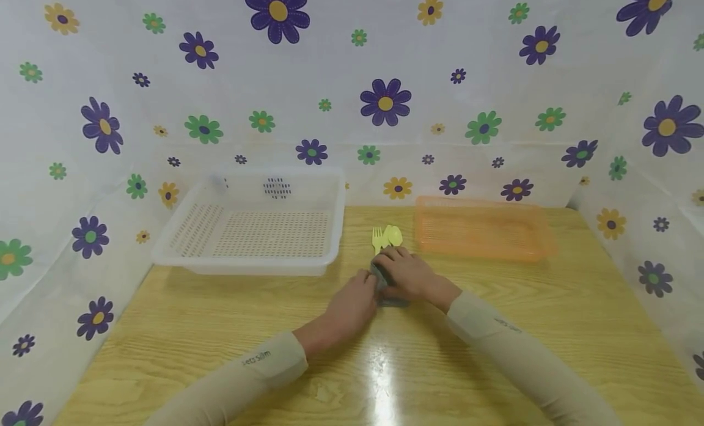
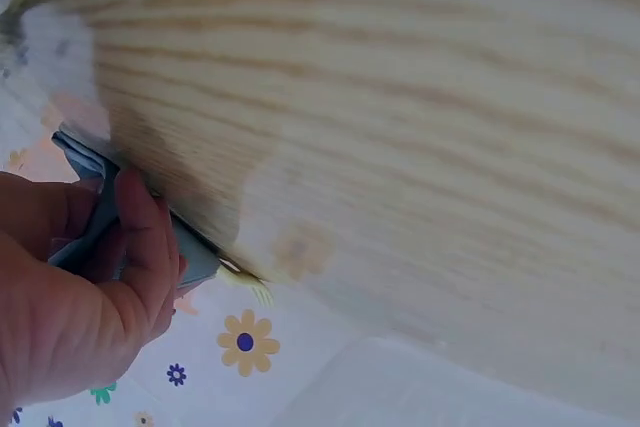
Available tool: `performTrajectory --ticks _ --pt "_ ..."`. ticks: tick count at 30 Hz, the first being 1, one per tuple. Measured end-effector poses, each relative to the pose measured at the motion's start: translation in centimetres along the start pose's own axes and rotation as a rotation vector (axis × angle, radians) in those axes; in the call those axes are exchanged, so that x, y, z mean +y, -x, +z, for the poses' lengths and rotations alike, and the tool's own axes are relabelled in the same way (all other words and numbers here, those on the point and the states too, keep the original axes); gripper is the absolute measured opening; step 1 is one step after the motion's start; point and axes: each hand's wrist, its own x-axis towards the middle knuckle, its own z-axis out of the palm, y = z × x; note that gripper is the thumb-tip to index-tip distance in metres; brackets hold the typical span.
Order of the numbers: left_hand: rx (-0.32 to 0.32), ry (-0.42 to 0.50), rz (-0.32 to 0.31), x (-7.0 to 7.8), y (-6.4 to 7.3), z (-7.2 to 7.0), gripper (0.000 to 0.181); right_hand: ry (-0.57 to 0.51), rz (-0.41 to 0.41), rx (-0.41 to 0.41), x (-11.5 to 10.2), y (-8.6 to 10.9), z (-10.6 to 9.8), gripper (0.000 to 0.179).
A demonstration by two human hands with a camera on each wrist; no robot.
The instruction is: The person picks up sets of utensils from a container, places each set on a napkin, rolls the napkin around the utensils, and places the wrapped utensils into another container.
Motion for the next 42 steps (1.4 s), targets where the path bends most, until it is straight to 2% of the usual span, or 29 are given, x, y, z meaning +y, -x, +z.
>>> performTrajectory --ticks 1,3,8,12,18,21,27,33,38,42 --pt "-0.002 -0.017 0.013 0.1 0.1 -0.1 0.016 0.0 -0.007 0.003 0.1 0.1 0.0 0.062" --pt "0.012 0.045 -0.002 0.4 0.2 -0.3 0.016 0.007 -0.017 0.014 0.2 0.2 0.2 0.063" --pt "0.047 -0.005 0.058 0.8 0.4 -0.5 0.007 0.01 -0.054 0.027 0.6 0.2 0.1 0.065" --pt "0.055 -0.04 0.088 0.7 0.4 -0.4 0.008 -0.04 -0.115 -0.032 1.3 0.1 -0.3 0.067" --pt "0.008 -0.031 0.102 0.7 0.4 0.1 0.009 -0.135 -0.154 -0.177 2.3 -0.1 -1.7 0.065" --pt "-0.004 -0.04 0.119 0.7 0.3 0.2 0.011 -0.095 -0.163 -0.187 2.3 -0.1 -2.2 0.064" --pt "0.03 -0.136 0.186 0.8 0.4 0.2 0.014 -0.019 -0.09 -0.165 2.2 0.0 -2.6 0.063" --pt "0.053 -0.234 0.233 0.8 0.5 0.3 0.014 0.007 -0.016 -0.224 2.3 -0.1 -2.7 0.068" --pt "0.036 -0.249 0.253 0.9 0.5 -0.1 0.013 0.019 0.013 -0.25 2.2 -0.1 -2.8 0.069" --pt "-0.014 -0.188 0.22 1.0 0.4 -0.4 0.015 0.009 0.006 -0.252 1.9 -0.2 -2.9 0.068"
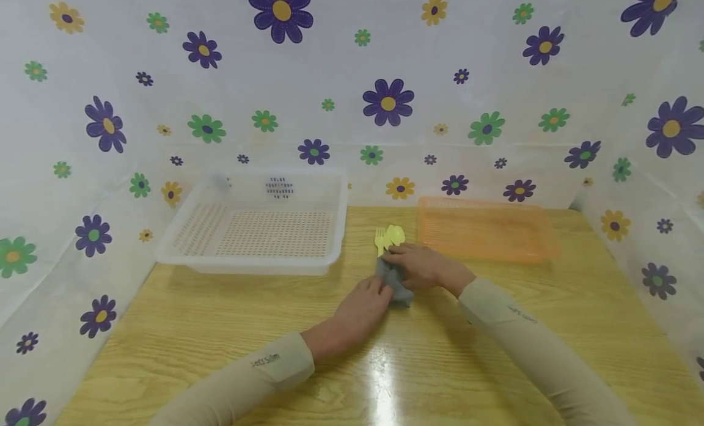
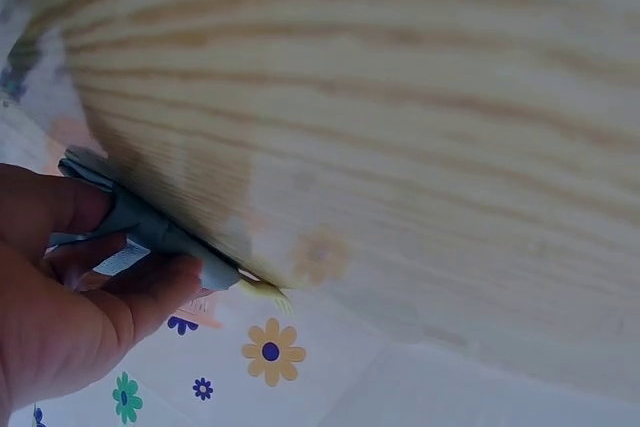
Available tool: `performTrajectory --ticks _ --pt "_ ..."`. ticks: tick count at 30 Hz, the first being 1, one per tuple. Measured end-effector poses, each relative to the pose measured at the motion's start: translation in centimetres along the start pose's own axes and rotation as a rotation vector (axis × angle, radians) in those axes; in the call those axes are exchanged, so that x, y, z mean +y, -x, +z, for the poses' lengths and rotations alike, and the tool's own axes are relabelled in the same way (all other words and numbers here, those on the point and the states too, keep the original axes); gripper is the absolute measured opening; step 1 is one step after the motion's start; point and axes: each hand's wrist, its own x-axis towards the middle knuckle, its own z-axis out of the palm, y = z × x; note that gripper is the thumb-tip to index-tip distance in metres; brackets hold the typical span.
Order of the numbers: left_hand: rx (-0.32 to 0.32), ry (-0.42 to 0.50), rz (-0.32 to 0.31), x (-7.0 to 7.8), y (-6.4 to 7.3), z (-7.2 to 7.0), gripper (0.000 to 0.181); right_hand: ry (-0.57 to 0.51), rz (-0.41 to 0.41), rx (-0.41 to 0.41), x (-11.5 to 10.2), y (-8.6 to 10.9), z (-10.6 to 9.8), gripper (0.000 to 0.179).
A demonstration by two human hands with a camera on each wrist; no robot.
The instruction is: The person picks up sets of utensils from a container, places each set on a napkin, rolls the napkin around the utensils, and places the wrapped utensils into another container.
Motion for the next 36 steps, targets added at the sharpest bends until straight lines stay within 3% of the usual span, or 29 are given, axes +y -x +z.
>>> performTrajectory --ticks 5,9,13,20,27,33,36 --pt "-0.033 0.132 -0.057 0.0 -0.2 0.0 0.019 -0.004 -0.007 -0.005 -0.1 -0.1 -0.1 0.068" --pt "-0.005 0.215 -0.12 0.3 -0.5 0.3 0.017 -0.005 -0.006 -0.003 0.0 -0.1 -0.1 0.069" --pt "0.017 0.239 -0.166 0.6 -0.9 0.4 0.024 -0.015 -0.011 0.01 0.1 0.0 -0.1 0.068" --pt "0.043 0.157 -0.14 0.8 -1.0 0.2 0.012 -0.006 -0.027 0.022 0.2 0.0 0.0 0.069" --pt "0.069 0.007 -0.133 1.2 -1.0 0.3 0.01 0.03 -0.03 0.038 0.2 0.0 0.3 0.071" --pt "0.183 -0.142 -0.115 1.6 -1.1 0.9 0.012 0.06 -0.014 0.057 0.1 0.2 0.5 0.07" --pt "0.196 -0.212 -0.096 1.8 -1.2 1.1 0.012 0.072 -0.01 0.066 0.0 0.3 0.5 0.069"
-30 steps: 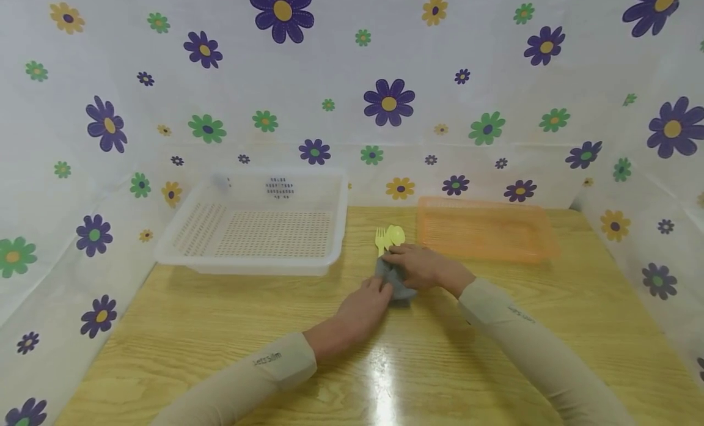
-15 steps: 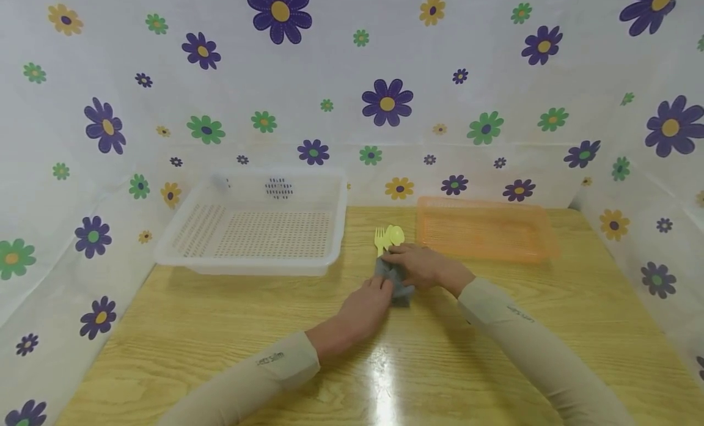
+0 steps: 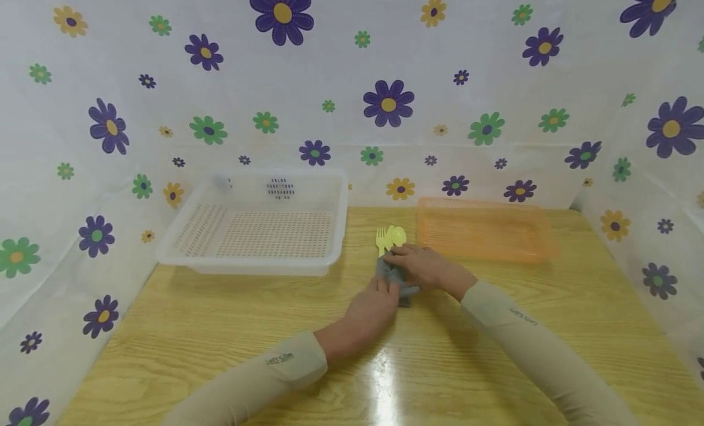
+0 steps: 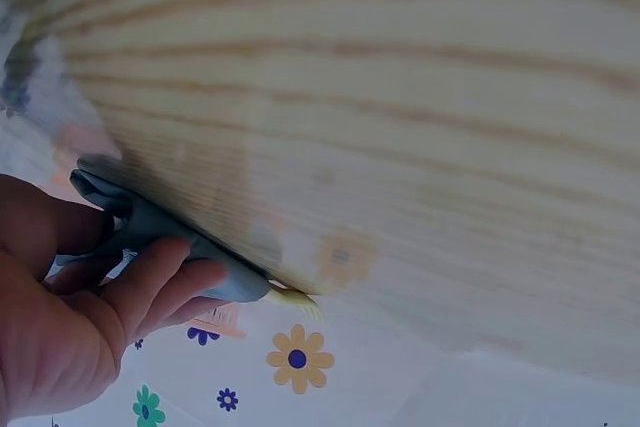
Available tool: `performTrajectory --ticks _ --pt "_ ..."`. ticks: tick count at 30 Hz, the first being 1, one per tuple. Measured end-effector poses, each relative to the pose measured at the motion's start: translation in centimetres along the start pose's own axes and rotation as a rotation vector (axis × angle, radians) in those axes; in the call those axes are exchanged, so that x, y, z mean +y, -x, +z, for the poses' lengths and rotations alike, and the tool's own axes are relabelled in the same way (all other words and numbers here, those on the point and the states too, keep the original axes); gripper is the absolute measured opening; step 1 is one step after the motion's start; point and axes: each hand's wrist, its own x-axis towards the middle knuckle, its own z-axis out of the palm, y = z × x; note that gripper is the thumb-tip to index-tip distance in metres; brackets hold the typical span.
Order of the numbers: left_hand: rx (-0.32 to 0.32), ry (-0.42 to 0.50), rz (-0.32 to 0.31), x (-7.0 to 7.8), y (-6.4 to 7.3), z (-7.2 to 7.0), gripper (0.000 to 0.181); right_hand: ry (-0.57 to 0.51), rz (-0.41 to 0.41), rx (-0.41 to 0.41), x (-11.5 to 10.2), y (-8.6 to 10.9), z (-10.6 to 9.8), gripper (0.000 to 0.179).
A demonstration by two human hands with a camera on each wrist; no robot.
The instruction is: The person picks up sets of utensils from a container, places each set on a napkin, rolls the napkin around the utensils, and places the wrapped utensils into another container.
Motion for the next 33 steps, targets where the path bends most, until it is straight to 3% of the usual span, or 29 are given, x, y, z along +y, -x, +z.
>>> performTrajectory --ticks 6,14,21,23,28,33 --pt "-0.032 -0.055 0.038 0.3 -0.1 -0.1 0.009 -0.011 -0.003 0.007 0.0 -0.1 0.1 0.07" --pt "0.034 -0.169 0.107 0.6 -0.1 0.1 0.012 -0.065 -0.034 0.0 0.3 -0.2 0.0 0.069" --pt "0.073 -0.145 0.113 0.9 -0.2 0.5 0.016 -0.122 -0.117 0.008 1.2 -0.1 -0.1 0.064" --pt "0.083 -0.126 0.112 1.0 -0.2 0.6 0.024 -0.155 -0.122 0.007 1.2 0.1 -0.1 0.062" --pt "0.129 -0.12 0.107 1.1 -0.1 0.8 0.054 -0.207 -0.037 0.077 0.5 0.8 -0.4 0.049" --pt "0.181 -0.167 0.086 0.9 0.0 0.9 0.058 -0.263 0.074 0.182 0.4 1.4 -0.2 0.014"
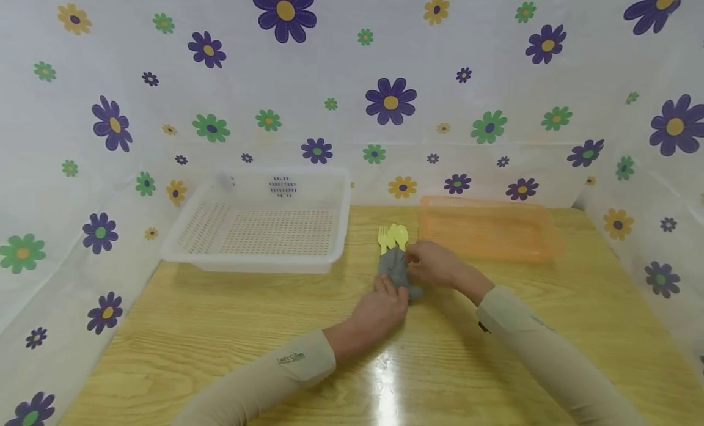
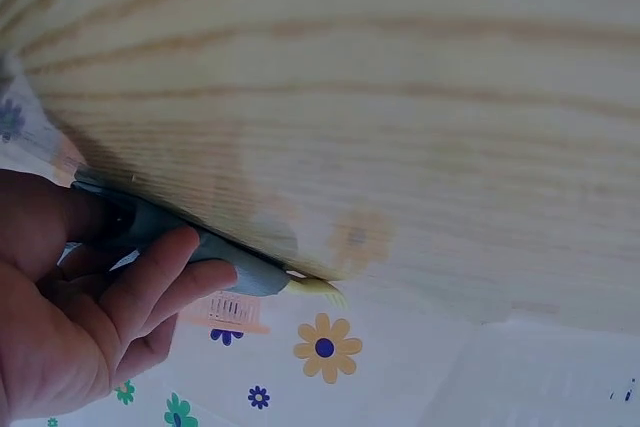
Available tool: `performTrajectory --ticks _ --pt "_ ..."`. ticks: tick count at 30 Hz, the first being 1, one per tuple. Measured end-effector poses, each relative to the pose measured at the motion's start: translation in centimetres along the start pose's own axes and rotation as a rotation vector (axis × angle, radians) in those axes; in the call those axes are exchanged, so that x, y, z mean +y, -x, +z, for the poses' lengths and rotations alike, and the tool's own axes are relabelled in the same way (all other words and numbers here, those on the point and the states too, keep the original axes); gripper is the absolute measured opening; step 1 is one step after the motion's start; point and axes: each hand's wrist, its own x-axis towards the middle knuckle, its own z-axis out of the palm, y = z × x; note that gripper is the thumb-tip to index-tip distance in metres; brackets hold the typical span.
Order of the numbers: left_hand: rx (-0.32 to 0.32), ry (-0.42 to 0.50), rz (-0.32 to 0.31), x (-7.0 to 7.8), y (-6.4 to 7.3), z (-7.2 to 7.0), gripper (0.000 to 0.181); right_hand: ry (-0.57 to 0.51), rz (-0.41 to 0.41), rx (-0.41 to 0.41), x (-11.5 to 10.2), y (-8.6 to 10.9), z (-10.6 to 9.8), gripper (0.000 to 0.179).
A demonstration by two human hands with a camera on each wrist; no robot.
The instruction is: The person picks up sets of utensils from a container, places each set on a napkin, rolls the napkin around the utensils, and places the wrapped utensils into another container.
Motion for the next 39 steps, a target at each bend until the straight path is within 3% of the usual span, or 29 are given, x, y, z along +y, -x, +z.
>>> performTrajectory --ticks 2,6,11,14,19,22,24,26,31,39 --pt "-0.002 -0.014 0.006 -0.1 0.1 0.0 0.058 -0.058 -0.008 0.022 0.1 0.0 0.2 0.007" --pt "-0.053 0.0 0.031 -0.3 0.1 -0.2 0.052 -0.153 -0.023 0.04 0.4 -0.5 1.0 0.015" --pt "-0.104 0.047 0.039 -0.2 0.1 -0.3 0.02 -0.165 0.027 0.011 0.8 -1.4 1.6 0.019" --pt "-0.113 0.062 0.018 -0.2 0.0 -0.2 0.015 -0.167 0.011 -0.011 1.1 -1.8 1.7 0.022" --pt "-0.12 0.062 -0.008 -0.2 -0.3 -0.4 0.018 -0.219 -0.011 -0.061 1.4 -2.1 1.3 0.03" --pt "-0.128 0.059 0.007 -0.1 -0.4 -0.4 0.018 -0.24 0.001 -0.097 1.5 -2.3 1.1 0.035" --pt "-0.133 0.05 0.023 0.0 -0.5 -0.3 0.017 -0.248 0.001 -0.109 1.6 -2.4 1.0 0.036" --pt "-0.12 0.019 0.042 0.1 -0.5 -0.1 0.028 -0.25 0.01 -0.113 1.5 -2.4 0.8 0.036" --pt "-0.036 -0.06 0.083 0.3 -0.6 0.2 0.055 -0.249 0.022 -0.101 1.5 -2.4 0.6 0.037" --pt "-0.013 -0.176 0.195 0.6 -0.4 0.2 0.045 -0.283 0.043 -0.135 1.4 -2.5 0.8 0.033"
